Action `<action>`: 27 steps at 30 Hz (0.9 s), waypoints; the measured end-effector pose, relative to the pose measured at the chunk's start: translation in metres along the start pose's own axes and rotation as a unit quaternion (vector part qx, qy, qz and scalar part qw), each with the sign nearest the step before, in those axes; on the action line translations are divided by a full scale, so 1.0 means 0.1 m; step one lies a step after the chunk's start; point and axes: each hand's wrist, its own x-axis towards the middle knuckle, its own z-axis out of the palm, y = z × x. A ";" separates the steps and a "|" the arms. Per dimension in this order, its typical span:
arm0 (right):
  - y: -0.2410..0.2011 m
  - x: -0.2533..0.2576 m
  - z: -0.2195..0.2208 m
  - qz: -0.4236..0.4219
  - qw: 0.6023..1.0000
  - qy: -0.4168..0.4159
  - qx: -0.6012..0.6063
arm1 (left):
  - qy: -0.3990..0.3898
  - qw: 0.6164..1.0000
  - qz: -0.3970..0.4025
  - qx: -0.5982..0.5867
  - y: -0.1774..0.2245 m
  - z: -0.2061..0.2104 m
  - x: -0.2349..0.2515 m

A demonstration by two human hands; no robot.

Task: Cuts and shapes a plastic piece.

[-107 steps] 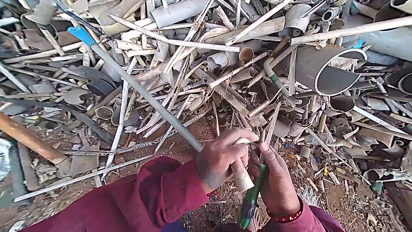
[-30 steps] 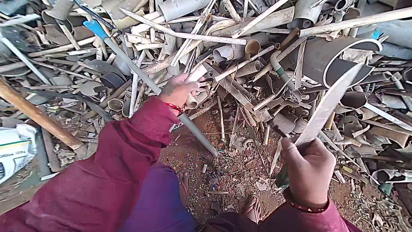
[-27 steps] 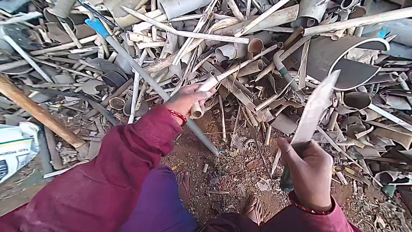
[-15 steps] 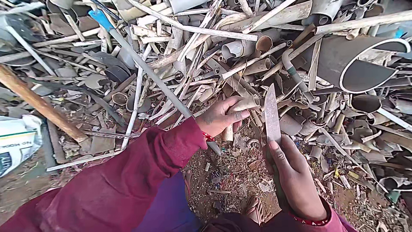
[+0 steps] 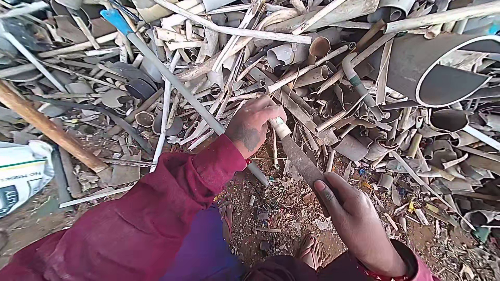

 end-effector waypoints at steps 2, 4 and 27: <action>-0.05 0.03 -0.02 0.061 0.957 -0.102 0.267 | -0.004 0.999 0.021 0.032 0.04 0.03 0.00; -0.08 0.03 0.01 0.102 0.885 -0.160 0.425 | -0.004 0.997 0.026 0.076 0.09 0.02 0.00; -0.07 -0.05 0.06 -0.021 0.992 -0.120 -0.021 | -0.245 0.913 -0.275 0.174 0.21 -0.19 0.14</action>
